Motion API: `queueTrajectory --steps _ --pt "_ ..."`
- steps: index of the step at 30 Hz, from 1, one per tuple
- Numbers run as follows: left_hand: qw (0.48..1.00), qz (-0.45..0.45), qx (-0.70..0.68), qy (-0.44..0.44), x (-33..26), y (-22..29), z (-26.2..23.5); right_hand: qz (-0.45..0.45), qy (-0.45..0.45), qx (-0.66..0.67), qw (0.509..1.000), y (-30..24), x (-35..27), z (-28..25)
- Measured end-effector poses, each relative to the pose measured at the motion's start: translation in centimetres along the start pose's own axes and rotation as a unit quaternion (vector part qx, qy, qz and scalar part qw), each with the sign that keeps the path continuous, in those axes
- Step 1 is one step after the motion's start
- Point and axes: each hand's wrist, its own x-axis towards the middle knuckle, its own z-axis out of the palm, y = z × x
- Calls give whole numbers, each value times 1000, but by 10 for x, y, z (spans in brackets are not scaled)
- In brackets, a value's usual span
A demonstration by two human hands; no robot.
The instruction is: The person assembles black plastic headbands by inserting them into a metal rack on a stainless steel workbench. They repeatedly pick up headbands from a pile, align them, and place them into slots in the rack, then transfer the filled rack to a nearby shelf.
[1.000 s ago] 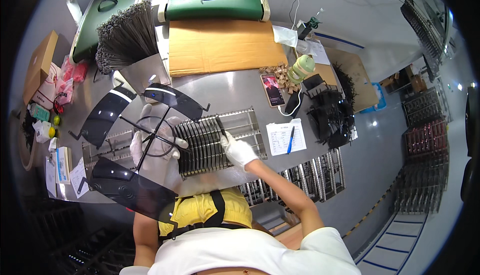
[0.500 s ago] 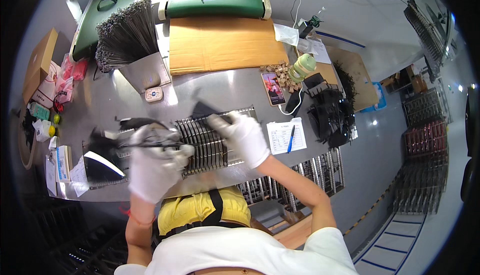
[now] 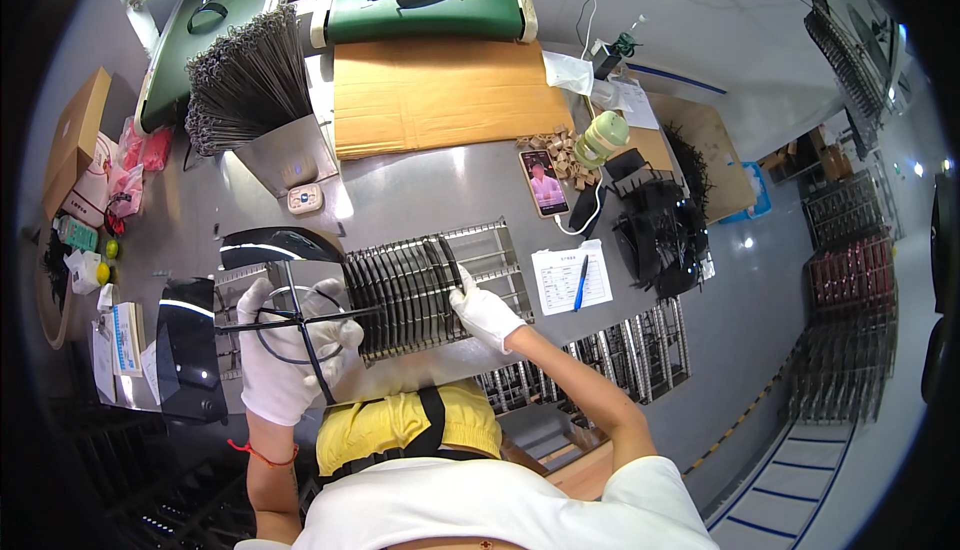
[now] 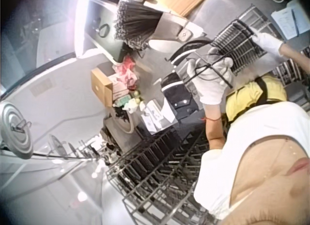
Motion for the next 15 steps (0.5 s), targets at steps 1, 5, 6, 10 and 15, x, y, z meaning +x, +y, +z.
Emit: queueTrajectory --steps 1,5,6,10,15 --pt "1000 -12 8 1 -1 0 0 0 71 -8 997 -9 -1 -11" --pt "983 -31 173 48 10 -18 3 -227 300 -38 926 -46 -3 -82" --pt "981 -58 182 42 14 -25 7 -242 265 46 932 -57 0 -98" --pt "995 -39 1 92 33 -65 34 -187 199 -73 959 -96 -3 -128" --pt "950 233 -203 -43 -12 -60 64 -119 129 -97 980 -54 -13 -123"
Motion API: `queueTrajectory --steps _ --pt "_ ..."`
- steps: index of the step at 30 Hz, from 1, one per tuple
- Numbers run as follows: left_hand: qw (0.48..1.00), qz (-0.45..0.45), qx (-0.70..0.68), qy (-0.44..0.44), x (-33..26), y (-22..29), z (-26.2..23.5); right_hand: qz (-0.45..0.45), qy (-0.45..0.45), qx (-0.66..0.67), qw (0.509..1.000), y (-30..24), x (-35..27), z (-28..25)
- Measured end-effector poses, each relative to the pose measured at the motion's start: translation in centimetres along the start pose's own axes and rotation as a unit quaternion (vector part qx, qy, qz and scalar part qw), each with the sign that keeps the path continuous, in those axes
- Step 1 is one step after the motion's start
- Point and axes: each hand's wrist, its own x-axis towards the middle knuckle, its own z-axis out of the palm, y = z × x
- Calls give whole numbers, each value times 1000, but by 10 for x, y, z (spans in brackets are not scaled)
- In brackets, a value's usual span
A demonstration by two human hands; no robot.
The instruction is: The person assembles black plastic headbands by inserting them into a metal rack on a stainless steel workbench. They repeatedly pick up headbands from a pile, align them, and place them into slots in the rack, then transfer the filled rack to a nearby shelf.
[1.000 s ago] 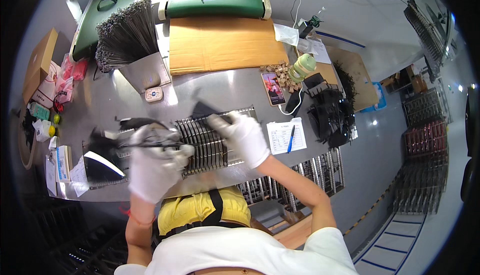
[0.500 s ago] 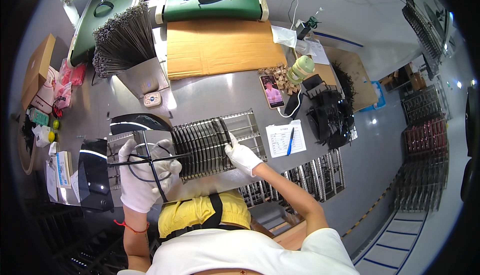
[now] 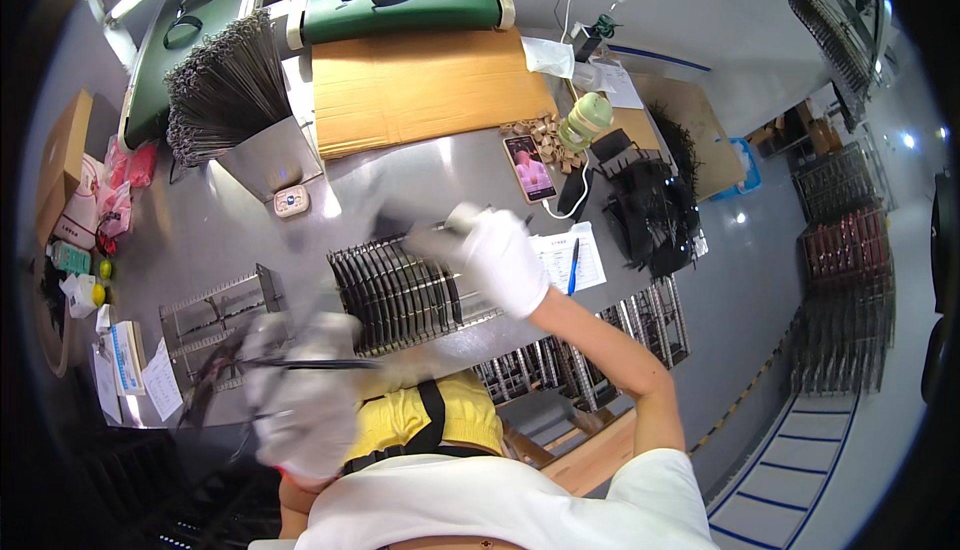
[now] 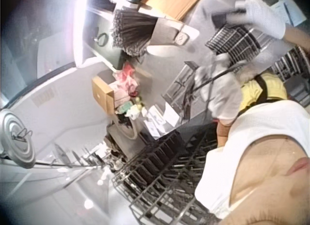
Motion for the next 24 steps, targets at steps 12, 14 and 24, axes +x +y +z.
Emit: queueTrajectory --steps 12,14,24 --pt "981 -80 -80 -160 15 71 -20 208 -150 188 948 40 -38 123" --pt "986 -59 -17 -157 16 84 -18 209 -105 210 949 38 -37 122" --pt "300 560 770 -62 74 61 -7 165 -37 405 898 -20 -14 45"
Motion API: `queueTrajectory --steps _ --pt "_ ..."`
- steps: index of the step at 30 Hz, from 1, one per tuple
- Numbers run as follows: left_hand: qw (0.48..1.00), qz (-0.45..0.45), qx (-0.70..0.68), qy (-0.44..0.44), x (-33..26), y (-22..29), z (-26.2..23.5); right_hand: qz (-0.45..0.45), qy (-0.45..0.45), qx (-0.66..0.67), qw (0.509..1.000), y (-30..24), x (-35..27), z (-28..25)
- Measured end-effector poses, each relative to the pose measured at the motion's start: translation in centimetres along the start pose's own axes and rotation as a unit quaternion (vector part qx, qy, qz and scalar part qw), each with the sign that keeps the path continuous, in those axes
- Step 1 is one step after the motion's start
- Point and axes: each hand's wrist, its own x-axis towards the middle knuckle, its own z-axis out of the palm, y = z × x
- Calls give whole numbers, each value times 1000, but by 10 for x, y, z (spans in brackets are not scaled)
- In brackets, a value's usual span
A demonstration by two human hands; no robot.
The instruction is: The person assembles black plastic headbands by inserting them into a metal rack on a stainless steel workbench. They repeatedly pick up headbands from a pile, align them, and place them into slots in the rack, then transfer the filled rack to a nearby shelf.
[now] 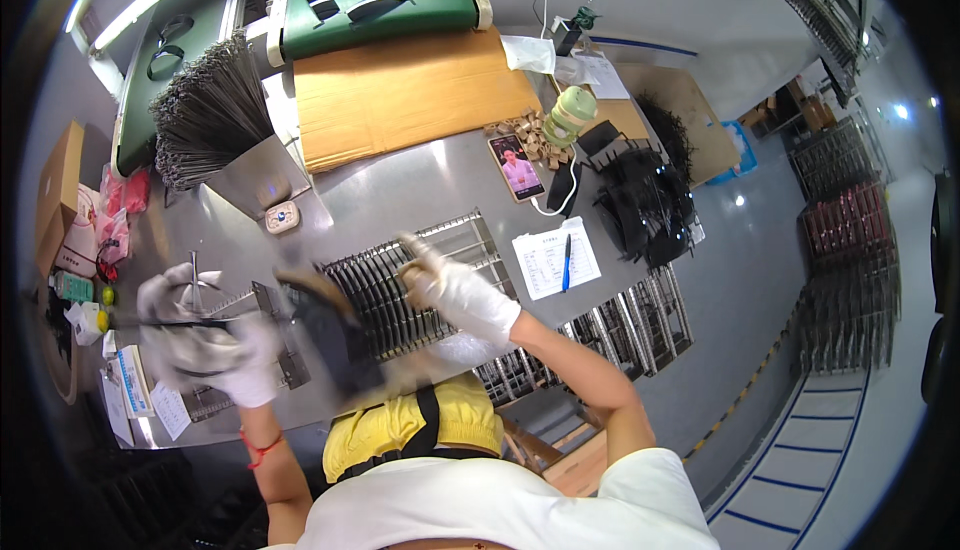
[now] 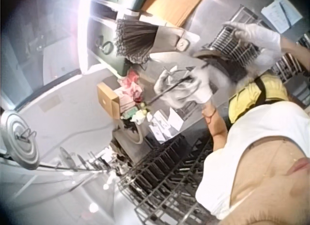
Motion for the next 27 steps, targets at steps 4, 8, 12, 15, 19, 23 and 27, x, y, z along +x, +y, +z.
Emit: queueTrajectory --steps 4,8,12,15,19,23,27 --pt "983 142 -70 -95 -38 34 43 -140 8 -153 978 -42 -13 15" --pt "850 72 -99 -512 -52 21 18 -269 -18 -389 881 -9 -12 2" --pt "931 19 -213 -297 -59 -5 -8 -74 156 -202 964 64 -11 -11" --pt "933 -93 -309 -157 -65 -13 -8 49 37 -202 978 104 -15 1" --pt "945 -68 -283 -151 -70 -11 -1 -50 -15 -381 923 131 -19 13" --pt "953 -48 -247 -168 -70 -9 8 -43 -60 -433 898 121 -15 6" --pt "939 -22 -287 -189 -73 -8 21 124 -9 -283 951 78 -11 2"
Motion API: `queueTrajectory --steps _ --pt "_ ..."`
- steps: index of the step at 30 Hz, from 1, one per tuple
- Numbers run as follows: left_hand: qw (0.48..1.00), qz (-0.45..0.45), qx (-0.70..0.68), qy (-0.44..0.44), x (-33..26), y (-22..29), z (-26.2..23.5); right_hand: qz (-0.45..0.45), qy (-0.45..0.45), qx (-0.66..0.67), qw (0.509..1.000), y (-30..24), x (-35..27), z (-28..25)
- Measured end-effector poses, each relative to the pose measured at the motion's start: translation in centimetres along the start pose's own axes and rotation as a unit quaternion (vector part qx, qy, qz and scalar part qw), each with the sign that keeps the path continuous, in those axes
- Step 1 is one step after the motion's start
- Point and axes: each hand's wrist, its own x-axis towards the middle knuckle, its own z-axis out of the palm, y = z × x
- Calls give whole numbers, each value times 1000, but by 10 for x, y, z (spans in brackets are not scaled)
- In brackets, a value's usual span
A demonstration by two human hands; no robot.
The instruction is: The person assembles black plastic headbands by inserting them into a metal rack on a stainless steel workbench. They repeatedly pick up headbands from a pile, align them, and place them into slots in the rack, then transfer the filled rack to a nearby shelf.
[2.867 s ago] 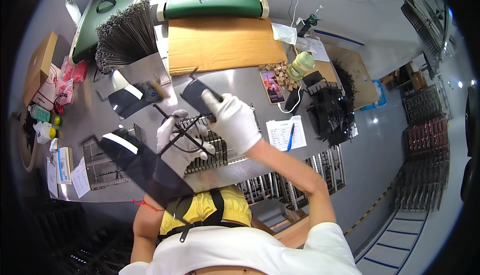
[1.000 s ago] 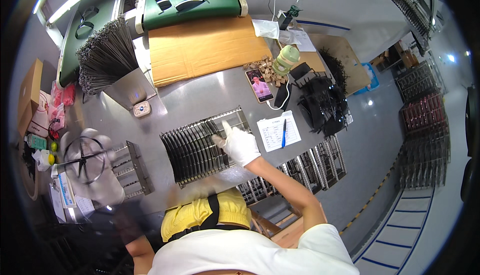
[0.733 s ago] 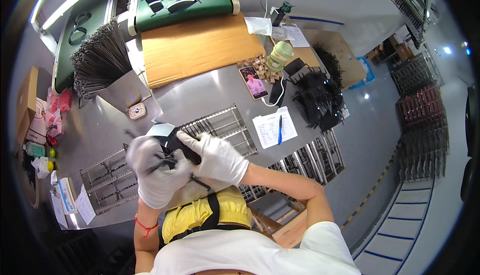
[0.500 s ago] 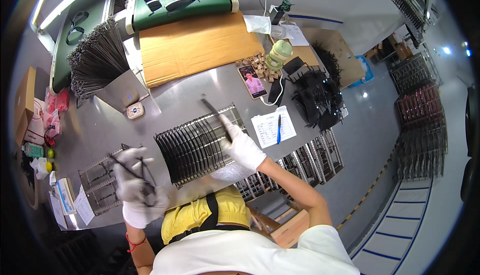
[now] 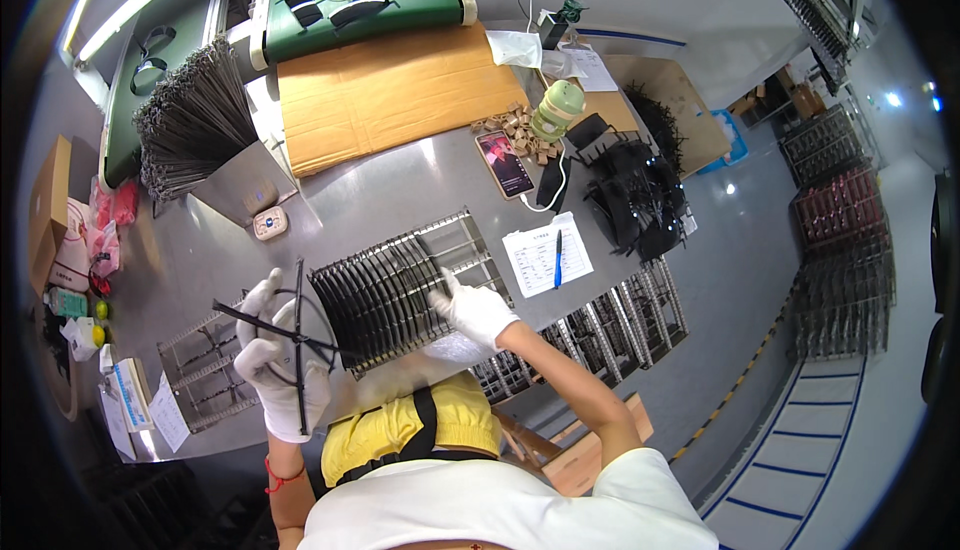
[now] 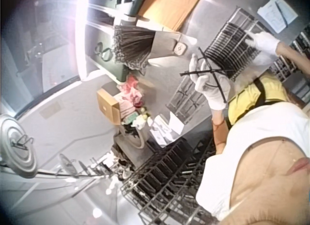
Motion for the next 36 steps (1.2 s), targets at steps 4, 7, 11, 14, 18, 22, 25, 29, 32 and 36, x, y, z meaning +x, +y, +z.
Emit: queueTrajectory --steps 4,7,11,14,18,22,25,29,32,36 --pt "992 -3 -124 12 2 -1 27 -211 284 3 935 -22 -19 -20" --pt "986 -8 -149 -80 3 -8 56 -132 -109 479 861 -25 -30 -26" --pt "977 -43 -95 -187 3 -30 75 -17 -25 585 811 4 -39 -73" --pt "984 -42 -50 -167 0 -37 66 -244 128 738 615 77 -20 -179" --pt "985 -143 -34 -95 2 -23 47 40 255 884 391 167 16 -289" --pt "978 -209 -3 3 7 -7 29 -115 -20 745 657 120 118 -258" --pt "971 -237 5 34 5 -9 6 -51 -34 704 707 43 219 -223" --pt "967 -205 67 137 -11 -23 -28 64 -15 662 747 -3 377 -177" --pt "925 -281 175 183 -28 -31 -47 130 -50 593 793 5 504 -162" --pt "869 -364 26 335 -59 -28 -53 132 46 662 736 0 640 -144"
